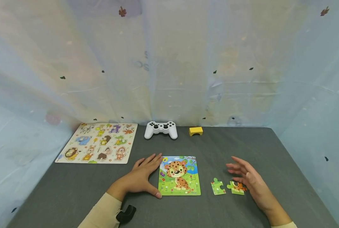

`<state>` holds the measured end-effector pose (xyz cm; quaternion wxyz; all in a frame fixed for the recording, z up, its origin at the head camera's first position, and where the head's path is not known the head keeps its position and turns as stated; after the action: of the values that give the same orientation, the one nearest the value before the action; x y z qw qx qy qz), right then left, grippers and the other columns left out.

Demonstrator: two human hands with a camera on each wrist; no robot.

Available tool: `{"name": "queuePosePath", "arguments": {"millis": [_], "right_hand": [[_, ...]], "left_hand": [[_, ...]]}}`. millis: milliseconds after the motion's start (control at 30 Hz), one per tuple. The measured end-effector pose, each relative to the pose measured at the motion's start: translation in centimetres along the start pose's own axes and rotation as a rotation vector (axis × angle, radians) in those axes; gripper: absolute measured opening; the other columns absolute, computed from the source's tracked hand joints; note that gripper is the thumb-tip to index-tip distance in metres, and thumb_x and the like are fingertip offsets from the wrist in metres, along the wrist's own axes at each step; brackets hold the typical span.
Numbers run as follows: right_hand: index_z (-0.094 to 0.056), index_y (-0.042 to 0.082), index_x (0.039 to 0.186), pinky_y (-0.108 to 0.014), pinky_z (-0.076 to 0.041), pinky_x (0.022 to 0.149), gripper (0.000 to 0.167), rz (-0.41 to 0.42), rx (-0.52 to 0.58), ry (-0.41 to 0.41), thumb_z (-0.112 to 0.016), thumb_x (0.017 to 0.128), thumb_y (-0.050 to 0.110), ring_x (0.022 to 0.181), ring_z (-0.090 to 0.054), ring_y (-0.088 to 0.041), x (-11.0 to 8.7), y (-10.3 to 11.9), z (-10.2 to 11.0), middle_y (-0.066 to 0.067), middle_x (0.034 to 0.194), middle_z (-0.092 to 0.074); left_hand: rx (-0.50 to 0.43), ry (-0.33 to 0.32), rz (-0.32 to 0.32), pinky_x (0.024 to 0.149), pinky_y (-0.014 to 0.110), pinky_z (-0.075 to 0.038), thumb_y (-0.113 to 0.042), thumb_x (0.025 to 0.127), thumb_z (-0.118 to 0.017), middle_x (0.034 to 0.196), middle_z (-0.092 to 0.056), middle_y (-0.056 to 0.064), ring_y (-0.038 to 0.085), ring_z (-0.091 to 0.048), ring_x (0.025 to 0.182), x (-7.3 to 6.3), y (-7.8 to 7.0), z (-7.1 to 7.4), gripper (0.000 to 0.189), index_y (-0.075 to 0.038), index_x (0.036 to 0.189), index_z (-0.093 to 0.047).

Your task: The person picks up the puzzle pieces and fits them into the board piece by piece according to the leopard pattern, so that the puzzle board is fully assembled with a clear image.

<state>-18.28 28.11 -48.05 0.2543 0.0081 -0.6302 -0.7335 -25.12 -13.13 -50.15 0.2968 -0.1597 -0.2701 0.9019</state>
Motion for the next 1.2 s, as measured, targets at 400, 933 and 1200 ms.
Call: {"name": "queuePosePath", "arguments": {"millis": [400, 933, 1200], "right_hand": [[-0.069, 0.026, 0.146, -0.048, -0.048, 0.102, 0.054, -0.108, -0.661, 0.053, -0.086, 0.097, 0.039, 0.136, -0.046, -0.023, 0.1, -1.3, -2.7, 0.005, 0.153, -0.057], [-0.074, 0.020, 0.109, -0.030, -0.056, 0.069, 0.022, -0.145, -0.464, -0.102, -0.086, 0.095, 0.008, 0.084, -0.068, -0.010, 0.8, 0.3, -3.5, 0.010, 0.098, -0.072], [-0.075, 0.010, 0.129, -0.031, -0.057, 0.064, 0.030, -0.109, -0.328, -0.112, -0.079, 0.100, 0.004, 0.077, -0.068, -0.017, 1.4, 0.6, -5.1, 0.002, 0.098, -0.071]], "left_hand": [[-0.007, -0.004, -0.001, 0.124, 0.064, 0.001, -0.075, 0.070, -0.092, 0.182, -0.010, -0.002, 0.025, -0.003, 0.166, 0.0, 0.1, 0.0, 0.139, -0.018, 0.176, -0.022], [-0.011, -0.010, -0.014, 0.125, 0.063, 0.001, -0.073, 0.070, -0.093, 0.182, -0.010, -0.002, 0.025, -0.003, 0.166, 0.0, 0.0, 0.0, 0.139, -0.017, 0.176, -0.022], [-0.013, -0.006, -0.010, 0.125, 0.064, 0.001, -0.073, 0.070, -0.093, 0.182, -0.010, -0.002, 0.024, -0.003, 0.166, 0.0, 0.0, 0.0, 0.139, -0.017, 0.176, -0.022]]}}
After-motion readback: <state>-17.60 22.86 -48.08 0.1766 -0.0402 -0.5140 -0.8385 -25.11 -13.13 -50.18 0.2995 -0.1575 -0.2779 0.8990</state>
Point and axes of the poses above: each hand's wrist, its own x-axis towards the middle knuckle, its own z-axis out of the back of the hand, y = z × x, the point moved 5 cm from there along x, towards the middle knuckle
